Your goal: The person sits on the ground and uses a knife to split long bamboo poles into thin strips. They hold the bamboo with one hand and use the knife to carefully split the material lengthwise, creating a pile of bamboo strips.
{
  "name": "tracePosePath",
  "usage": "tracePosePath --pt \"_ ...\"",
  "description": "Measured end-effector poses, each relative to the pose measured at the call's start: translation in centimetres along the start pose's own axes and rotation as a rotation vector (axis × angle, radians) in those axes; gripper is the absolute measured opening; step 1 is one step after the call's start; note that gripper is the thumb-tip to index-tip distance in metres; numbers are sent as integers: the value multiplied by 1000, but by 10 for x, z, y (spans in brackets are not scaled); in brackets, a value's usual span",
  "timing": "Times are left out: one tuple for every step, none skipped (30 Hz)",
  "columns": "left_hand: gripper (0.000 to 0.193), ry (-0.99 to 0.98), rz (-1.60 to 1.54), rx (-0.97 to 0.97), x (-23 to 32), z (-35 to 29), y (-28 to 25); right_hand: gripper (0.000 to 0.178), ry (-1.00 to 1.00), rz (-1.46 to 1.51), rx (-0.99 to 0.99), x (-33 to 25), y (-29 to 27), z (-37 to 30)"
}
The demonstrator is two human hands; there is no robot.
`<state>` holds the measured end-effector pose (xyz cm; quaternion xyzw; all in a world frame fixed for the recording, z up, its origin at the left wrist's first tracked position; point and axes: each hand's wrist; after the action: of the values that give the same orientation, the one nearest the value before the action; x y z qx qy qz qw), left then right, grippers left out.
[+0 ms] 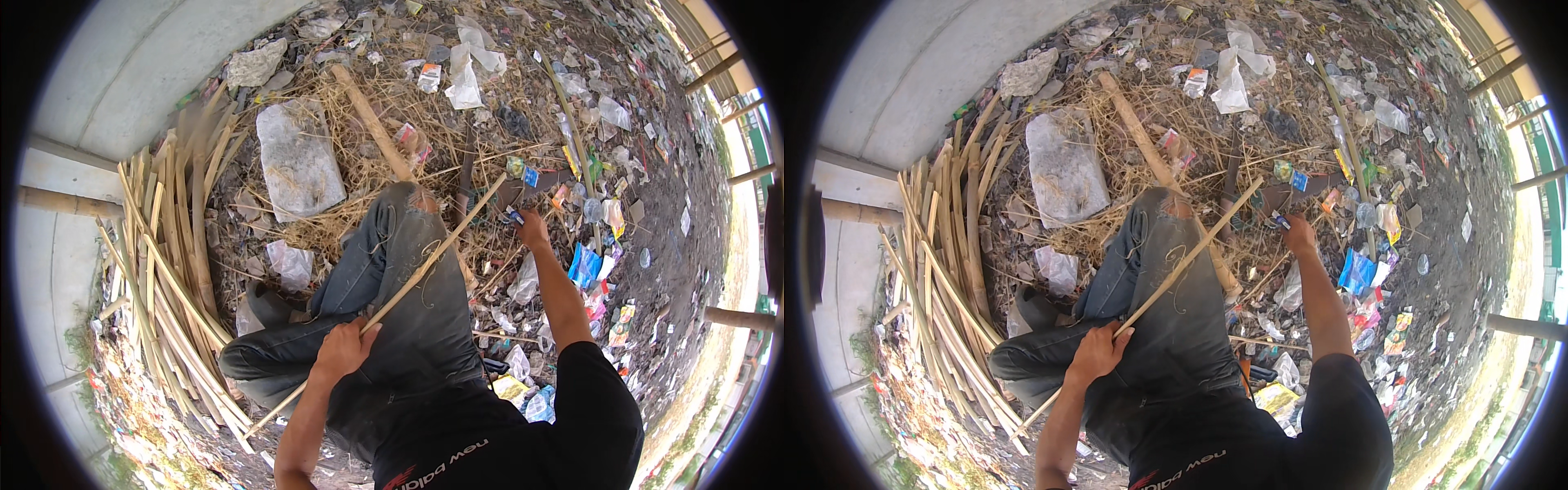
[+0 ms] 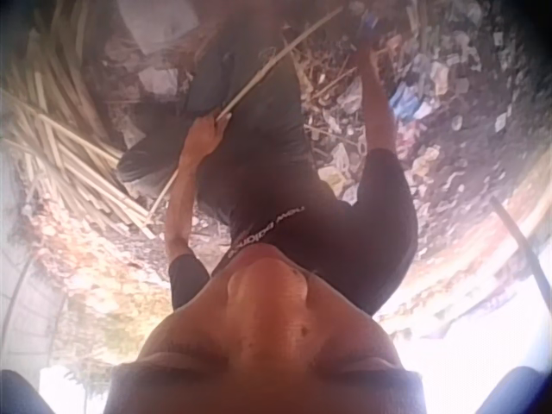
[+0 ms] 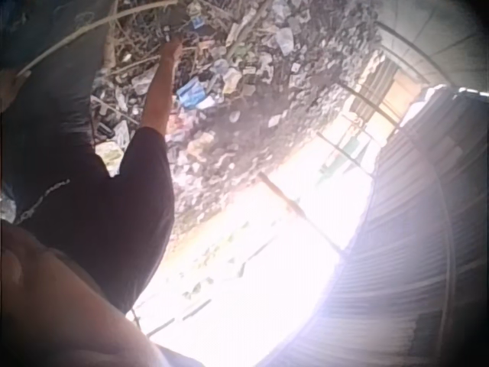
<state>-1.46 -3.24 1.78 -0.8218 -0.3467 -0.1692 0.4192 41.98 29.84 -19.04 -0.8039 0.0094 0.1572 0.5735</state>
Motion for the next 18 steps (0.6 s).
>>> tracePosePath --pt "41 4 10 11 0 -1 0 33 23 17 36 -2 -1 -3" --pt "41 7 20 24 2 -2 0 32 46 34 73 -5 -6 -7" --pt "41 11 29 36 3 -2 -1 32 68 51 109 -8 -11 -12" --pt "42 -3 31 24 3 -2 0 33 42 59 130 -13 -17 -18" --pt "42 -16 33 13 3 -2 -1 33 15 68 152 -19 -23 -26" --pt "42 -29 35 2 2 -2 0 35 24 20 128 -26 -24 -31" --pt "42 -29 38 2 2 -2 0 38 36 -31 105 -31 -26 -39" --pt "42 -26 43 0 2 -1 0 38 -11 -34 51 -32 -18 -47" --pt "43 -23 48 -2 3 -1 0 38 -59 -36 -4 -34 -7 -56" --pt "42 -5 46 23 3 -1 1 38 -109 -37 -60 -37 3 -65" --pt "42 9 43 54 2 -2 2 38 -148 -43 -134 -49 8 -77" --pt "43 23 41 84 2 -3 3 37 -188 -48 -207 -62 11 -89" --pt "43 19 30 71 1 -2 2 37 -203 -11 -175 -68 16 -98" --pt "43 13 20 57 1 -2 3 36 -220 29 -146 -77 19 -105" --pt "43 6 10 43 0 -2 3 36 -171 95 -114 -83 18 -109" --pt "43 9 11 56 0 -2 4 35 -101 141 -17 -96 13 -112" --pt "43 15 13 67 0 -3 5 34 -27 187 81 -109 9 -114" --pt "43 20 15 78 -1 -3 5 34 47 232 179 -116 5 -115"
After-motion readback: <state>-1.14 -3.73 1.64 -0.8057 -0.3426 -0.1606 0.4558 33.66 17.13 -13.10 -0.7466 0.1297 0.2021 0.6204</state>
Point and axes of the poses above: each hand's wrist, its own z-axis towards the middle knuckle, its own y-axis out of the palm, x = y × z, and after that the axes turned 9 degrees about -x, right-handed
